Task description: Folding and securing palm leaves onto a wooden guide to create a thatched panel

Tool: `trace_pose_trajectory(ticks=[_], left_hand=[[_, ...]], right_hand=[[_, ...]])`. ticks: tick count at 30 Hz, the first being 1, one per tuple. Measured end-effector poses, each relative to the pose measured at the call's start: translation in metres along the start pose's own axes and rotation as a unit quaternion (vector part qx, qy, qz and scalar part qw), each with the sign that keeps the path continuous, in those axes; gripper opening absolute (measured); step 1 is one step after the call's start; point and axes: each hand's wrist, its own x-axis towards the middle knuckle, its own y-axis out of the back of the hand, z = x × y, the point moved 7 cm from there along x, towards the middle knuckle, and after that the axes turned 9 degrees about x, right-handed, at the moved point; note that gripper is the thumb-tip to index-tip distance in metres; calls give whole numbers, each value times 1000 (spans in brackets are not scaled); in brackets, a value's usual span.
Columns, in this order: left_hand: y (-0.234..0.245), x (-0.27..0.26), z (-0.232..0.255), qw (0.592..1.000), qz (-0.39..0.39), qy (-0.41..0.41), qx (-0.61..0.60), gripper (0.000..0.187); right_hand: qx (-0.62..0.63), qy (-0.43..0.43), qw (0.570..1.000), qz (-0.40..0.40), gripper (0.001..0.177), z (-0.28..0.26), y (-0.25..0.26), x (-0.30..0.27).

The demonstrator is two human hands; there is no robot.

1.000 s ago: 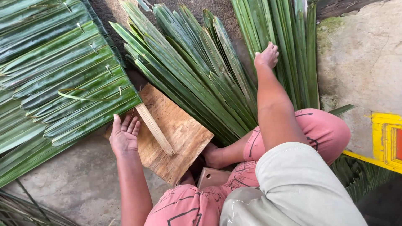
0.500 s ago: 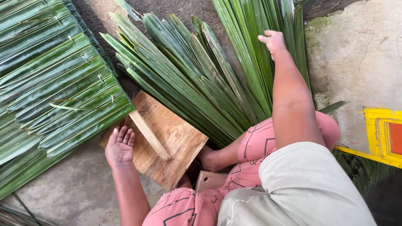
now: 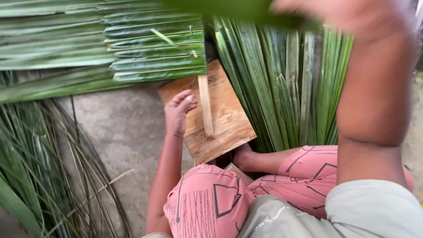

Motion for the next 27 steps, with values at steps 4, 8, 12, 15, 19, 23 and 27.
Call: trace_pose_trajectory(ticks=[4,8,12,15,19,23,27], left_hand=[[-7,-3,-23,987,-134,-84,-40,48],[2,3,-28,970,-88,-76,-213,27],[20,24,-40,965,105,58,-234,31],[21,34,-39,967,133,90,-199,38],[17,49,-53,965,136,114,-193,40],[18,52,-52,961,160,121,-192,37],[17,56,-51,961,165,112,-193,34]], right_hand=[[372,281,857,-220,4,-143,-85,-22],[378,179,855,-306,11,-124,-224,7],[403,100,832,-368,13,-85,-319,23],[391,89,840,-366,15,-64,-350,37],[385,66,849,-357,17,-57,-358,44],[417,46,842,-340,17,-58,-357,46],[421,58,842,-333,18,-60,-358,51]])
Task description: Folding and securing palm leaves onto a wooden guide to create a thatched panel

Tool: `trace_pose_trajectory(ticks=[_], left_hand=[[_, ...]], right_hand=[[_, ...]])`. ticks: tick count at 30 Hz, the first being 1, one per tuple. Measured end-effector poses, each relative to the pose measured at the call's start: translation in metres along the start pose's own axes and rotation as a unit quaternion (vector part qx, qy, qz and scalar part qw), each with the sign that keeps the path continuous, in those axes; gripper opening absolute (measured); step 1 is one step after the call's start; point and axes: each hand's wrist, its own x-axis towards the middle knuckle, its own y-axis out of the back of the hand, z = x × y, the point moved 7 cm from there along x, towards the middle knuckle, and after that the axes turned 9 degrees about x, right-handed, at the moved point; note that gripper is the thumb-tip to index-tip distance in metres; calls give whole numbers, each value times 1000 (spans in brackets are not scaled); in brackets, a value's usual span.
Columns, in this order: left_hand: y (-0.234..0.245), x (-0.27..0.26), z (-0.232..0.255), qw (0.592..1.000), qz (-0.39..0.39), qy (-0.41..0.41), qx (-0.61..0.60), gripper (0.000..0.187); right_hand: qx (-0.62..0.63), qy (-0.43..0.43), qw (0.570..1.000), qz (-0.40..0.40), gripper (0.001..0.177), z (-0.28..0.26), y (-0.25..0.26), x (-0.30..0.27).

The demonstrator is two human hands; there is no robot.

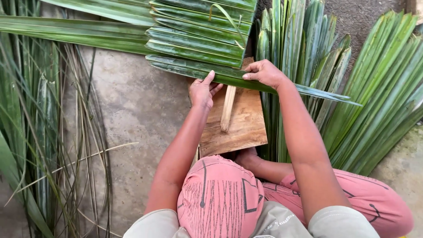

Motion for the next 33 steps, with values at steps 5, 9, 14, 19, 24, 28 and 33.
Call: trace_pose_trajectory(ticks=[5,9,14,19,24,28,33], left_hand=[[2,2,-2,1000,2,-2,-6,33],[3,4,-3,1000,5,-4,-1,34],[-2,-3,2,1000,3,-3,1,35],[-10,5,-19,1000,-12,12,11,47],[-17,22,-38,995,8,-10,94,48],[-17,23,-39,995,13,-14,94,46],[-19,16,-37,993,20,-20,114,44]], right_hand=[[-5,-3,1000,3,22,-5,-1,-2],[-18,-8,1000,21,24,4,1,2],[-65,-7,997,41,23,11,8,12],[-64,-6,998,27,26,9,4,14],[-63,-24,997,31,26,13,4,14],[-51,-24,998,31,29,10,5,10],[-23,-20,999,14,26,14,5,11]])
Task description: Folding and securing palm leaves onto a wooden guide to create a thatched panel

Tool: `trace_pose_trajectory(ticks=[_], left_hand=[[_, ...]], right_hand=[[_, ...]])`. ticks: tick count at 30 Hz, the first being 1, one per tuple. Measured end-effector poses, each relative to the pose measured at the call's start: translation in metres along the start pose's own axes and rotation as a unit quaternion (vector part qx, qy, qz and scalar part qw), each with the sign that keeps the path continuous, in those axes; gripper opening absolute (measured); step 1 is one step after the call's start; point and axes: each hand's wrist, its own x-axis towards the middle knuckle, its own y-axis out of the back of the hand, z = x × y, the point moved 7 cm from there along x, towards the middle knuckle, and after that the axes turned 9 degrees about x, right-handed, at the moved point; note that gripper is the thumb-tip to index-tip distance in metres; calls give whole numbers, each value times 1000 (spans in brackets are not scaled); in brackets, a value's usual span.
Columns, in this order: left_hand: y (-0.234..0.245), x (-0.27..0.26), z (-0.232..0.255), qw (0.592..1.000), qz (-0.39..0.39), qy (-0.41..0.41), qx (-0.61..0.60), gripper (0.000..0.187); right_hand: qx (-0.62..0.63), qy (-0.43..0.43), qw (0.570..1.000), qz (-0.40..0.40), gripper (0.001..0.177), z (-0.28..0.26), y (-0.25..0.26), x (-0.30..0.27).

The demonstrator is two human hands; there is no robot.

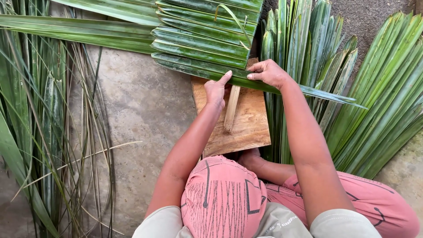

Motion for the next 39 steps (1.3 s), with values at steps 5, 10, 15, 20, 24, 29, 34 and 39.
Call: trace_pose_trajectory(ticks=[5,10,15,20,24,29,34,39], left_hand=[[3,-10,16,999,-20,10,-42,44],[1,-15,24,998,-22,-13,-50,43],[4,-21,34,995,37,-89,-6,39],[8,-33,35,985,70,-152,42,40],[6,-30,33,975,79,-192,78,39],[9,-21,30,977,93,-176,79,45],[13,-4,22,983,87,-145,65,41],[12,-3,20,989,81,-120,34,45]], right_hand=[[9,7,1000,2,26,-1,1,-1],[-13,7,1000,13,26,-2,4,-1],[-36,19,999,25,30,0,4,2],[-161,23,983,83,30,-11,4,-11],[-465,157,823,287,50,-51,-12,-33],[-224,134,901,345,12,-39,-52,-53],[-84,107,907,398,28,-21,-77,-63],[-81,64,898,427,41,-19,-82,-70]])
